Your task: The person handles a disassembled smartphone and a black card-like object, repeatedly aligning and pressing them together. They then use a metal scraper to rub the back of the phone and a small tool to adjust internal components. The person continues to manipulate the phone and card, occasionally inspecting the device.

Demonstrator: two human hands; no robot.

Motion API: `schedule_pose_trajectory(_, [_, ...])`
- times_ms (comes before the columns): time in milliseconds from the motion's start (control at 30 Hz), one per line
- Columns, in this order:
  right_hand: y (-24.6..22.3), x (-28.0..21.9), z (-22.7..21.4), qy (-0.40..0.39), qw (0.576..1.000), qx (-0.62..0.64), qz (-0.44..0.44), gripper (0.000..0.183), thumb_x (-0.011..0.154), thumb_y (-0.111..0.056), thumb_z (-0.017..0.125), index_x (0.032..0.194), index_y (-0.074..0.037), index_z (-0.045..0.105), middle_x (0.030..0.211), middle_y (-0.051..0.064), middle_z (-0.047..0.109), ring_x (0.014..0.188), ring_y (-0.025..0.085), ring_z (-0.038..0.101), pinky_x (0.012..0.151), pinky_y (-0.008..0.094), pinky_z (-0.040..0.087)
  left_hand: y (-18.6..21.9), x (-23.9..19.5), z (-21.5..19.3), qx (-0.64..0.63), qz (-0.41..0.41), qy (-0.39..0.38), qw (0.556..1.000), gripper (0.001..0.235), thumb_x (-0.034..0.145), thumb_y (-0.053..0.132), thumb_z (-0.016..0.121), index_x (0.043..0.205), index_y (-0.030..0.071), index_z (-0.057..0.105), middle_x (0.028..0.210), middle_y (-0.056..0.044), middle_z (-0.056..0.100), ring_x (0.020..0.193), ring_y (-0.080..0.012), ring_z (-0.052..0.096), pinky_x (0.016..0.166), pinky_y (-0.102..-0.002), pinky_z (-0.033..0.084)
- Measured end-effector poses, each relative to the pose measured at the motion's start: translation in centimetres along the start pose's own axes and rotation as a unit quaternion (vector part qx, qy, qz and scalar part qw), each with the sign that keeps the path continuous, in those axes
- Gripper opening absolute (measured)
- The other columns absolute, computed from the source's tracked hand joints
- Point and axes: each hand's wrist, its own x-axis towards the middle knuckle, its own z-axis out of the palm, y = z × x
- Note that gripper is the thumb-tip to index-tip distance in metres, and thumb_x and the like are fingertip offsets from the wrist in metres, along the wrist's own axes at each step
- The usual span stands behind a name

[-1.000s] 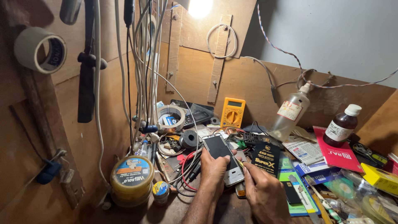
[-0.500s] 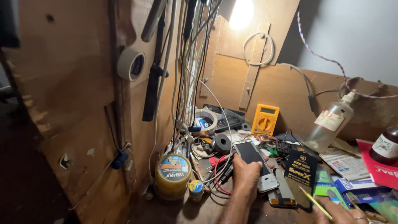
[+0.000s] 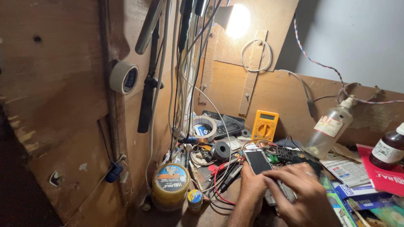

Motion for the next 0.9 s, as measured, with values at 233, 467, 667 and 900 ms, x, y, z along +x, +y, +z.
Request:
schedule_pose_trajectory(233, [-4.5,4.3,3.8,-0.186,0.967,0.157,0.070,0.017,0.075,-0.015,0.082,0.091,-0.011,0.081,0.087,0.005,0.079,0.080,0.023,0.072,0.070,0.035,0.059,-0.7,-0.8,-1.5,0.043,0.009,0.004,0.999,0.037,0.083,0.005,0.055,0.120,0.001,0.058,0.099,-0.013,0.072,0.083,-0.0196,0.072,0.071,-0.032,0.061])
schedule_pose_trajectory(467, [-6.7,4.7,7.2,-0.242,0.940,0.191,0.149,0.021,0.081,-0.017,0.077,0.100,-0.012,0.082,0.085,0.004,0.081,0.076,0.015,0.078,0.069,0.029,0.060,0.6,-0.1,-0.6,0.048,0.027,-0.011,0.998,0.036,0.082,0.001,0.057,0.118,0.001,0.058,0.096,-0.012,0.072,0.079,-0.0193,0.072,0.068,-0.031,0.060])
schedule_pose_trajectory(667, [-7.8,5.7,8.9,-0.281,0.839,0.406,0.230,0.059,0.080,-0.027,0.081,0.133,-0.007,0.063,0.113,0.012,0.076,0.101,0.017,0.075,0.086,0.031,0.063,0.5,-0.7,-0.8,0.060,0.028,-0.005,0.998,0.035,0.081,-0.002,0.058,0.117,0.000,0.058,0.093,-0.011,0.072,0.076,-0.0189,0.071,0.066,-0.031,0.060])
schedule_pose_trajectory(900, [-11.2,5.4,11.2,-0.288,0.832,0.464,0.100,0.103,0.061,-0.021,0.094,0.146,-0.007,0.039,0.134,0.012,0.063,0.123,0.024,0.064,0.104,0.036,0.053,1.4,-0.9,0.3,-0.008,0.044,-0.014,0.999,0.036,0.081,-0.009,0.057,0.116,0.000,0.053,0.090,-0.010,0.070,0.074,-0.0187,0.070,0.066,-0.032,0.061])
